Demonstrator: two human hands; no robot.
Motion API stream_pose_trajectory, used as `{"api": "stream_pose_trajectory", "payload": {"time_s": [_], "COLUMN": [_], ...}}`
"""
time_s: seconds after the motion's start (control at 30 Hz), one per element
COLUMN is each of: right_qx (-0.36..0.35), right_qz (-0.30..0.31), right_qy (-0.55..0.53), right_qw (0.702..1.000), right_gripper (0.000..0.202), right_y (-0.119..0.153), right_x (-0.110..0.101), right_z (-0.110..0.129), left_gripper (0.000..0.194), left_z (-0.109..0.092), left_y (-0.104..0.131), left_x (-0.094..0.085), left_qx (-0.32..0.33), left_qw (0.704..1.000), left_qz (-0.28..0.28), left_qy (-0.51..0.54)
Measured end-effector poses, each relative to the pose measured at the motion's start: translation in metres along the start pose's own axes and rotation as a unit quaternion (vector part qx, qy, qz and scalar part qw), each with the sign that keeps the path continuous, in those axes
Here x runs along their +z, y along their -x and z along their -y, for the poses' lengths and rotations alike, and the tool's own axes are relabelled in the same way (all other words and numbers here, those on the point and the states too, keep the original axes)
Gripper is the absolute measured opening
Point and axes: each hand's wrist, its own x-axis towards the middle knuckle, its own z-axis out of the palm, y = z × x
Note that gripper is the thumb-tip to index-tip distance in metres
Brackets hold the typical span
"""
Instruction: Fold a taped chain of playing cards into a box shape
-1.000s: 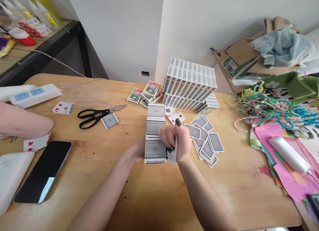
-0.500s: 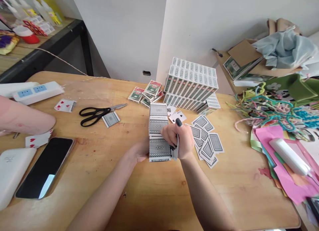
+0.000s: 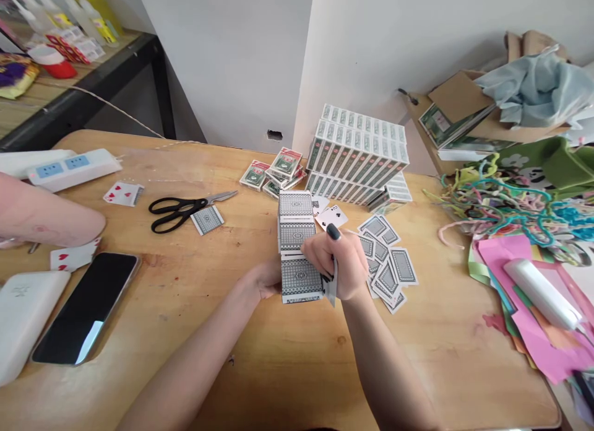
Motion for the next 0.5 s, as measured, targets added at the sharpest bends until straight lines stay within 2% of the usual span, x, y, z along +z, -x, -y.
{"api": "stream_pose_trajectory", "payload": {"time_s": [0.13, 0.27, 0.37, 0.5], "right_qx": [-0.009, -0.04, -0.038, -0.03], "right_qz": [0.014, -0.001, -0.013, -0.028], "right_qy": [0.044, 0.062, 0.076, 0.005], "right_qw": [0.999, 0.997, 0.996, 0.999], "right_gripper": [0.056, 0.054, 0.055, 0.057], "right_y": [0.0024, 0.0048, 0.0061, 0.0028], "right_x": [-0.0011, -0.0022, -0.0021, -0.0006], "right_z": [-0.0035, -0.0055, -0.0063, -0.0065], "left_gripper": [0.019, 0.017, 0.016, 0.017], "left_z": [0.0004, 0.0003, 0.0001, -0.0007], "left_y": [-0.0005, -0.0012, -0.0018, 0.0021], "left_x": [0.0006, 0.001, 0.001, 0.0027], "left_qx": [-0.001, -0.002, -0.003, 0.005], "left_qw": [1.0, 0.999, 1.0, 0.999], "left_qz": [-0.025, -0.032, -0.029, -0.029], "left_qy": [-0.003, -0.001, 0.005, 0.02]}}
